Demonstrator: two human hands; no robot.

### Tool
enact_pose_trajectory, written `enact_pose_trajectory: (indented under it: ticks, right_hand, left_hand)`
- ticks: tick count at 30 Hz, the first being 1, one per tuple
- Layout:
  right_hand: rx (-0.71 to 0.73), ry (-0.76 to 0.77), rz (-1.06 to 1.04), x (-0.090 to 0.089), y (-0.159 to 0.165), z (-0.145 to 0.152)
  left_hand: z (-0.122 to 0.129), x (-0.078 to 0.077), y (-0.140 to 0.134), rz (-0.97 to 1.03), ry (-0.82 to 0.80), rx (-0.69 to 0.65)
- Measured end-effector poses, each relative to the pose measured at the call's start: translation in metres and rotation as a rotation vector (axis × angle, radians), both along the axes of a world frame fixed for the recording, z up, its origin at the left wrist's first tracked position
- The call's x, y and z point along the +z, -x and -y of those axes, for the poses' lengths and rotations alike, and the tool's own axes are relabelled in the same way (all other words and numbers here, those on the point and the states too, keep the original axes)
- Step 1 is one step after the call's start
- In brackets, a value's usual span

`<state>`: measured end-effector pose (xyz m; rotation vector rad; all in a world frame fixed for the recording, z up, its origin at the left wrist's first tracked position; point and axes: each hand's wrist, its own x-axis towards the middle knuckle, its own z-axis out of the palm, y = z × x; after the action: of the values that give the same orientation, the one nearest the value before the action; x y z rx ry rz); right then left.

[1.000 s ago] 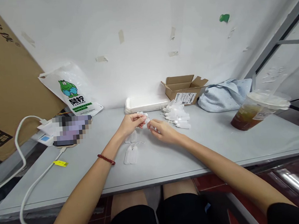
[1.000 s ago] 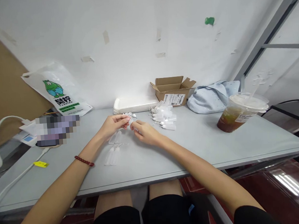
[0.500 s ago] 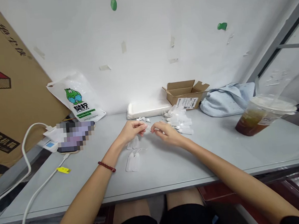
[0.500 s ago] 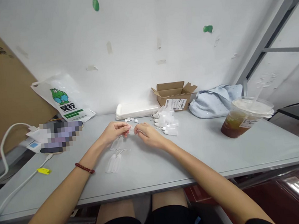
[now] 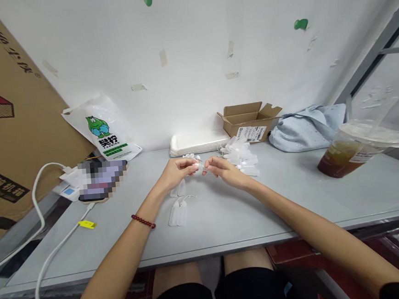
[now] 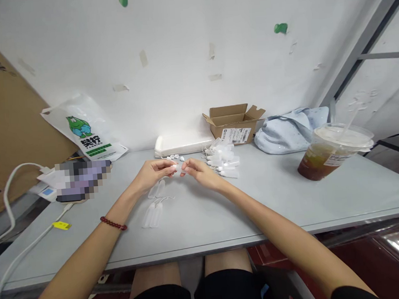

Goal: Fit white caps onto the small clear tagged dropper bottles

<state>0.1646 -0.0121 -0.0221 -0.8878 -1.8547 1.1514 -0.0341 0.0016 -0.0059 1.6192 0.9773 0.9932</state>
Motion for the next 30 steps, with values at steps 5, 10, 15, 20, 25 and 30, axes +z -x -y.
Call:
enact_pose_trajectory:
  ticks: [5, 10, 15, 20, 25, 30]
  right_hand:
    - [0.006, -0.038, 0.020, 0.001, 0.000, 0.001]
    - [0.005, 0.014, 0.036, -0.001, -0.002, 0.000]
    - [-0.005, 0.085, -0.034, 0.003, -0.004, -0.001]
    - [-0.009, -0.018, 0.021, 0.002, -0.002, 0.001]
    - [-0.035, -0.018, 0.068, 0.001, -0.002, 0.004]
    - [-0.044, 0.057, 0.009, 0.002, -0.002, 0.002]
  left_hand:
    - [-0.001, -0.002, -0.002, -0.071, 0.091, 0.035]
    - [0.002, -0.001, 0.000, -0.206, 0.012, -0.050]
    - [0.004, 0.002, -0.002, -0.154, -0.132, -0.098]
    - [0.004, -0.001, -0.006, -0.142, -0.109, -0.050]
    - [0.007, -0.001, -0.007, -0.171, -0.085, -0.059]
    - [0.011, 0.003, -0.014, -0.093, -0.162, -0.016]
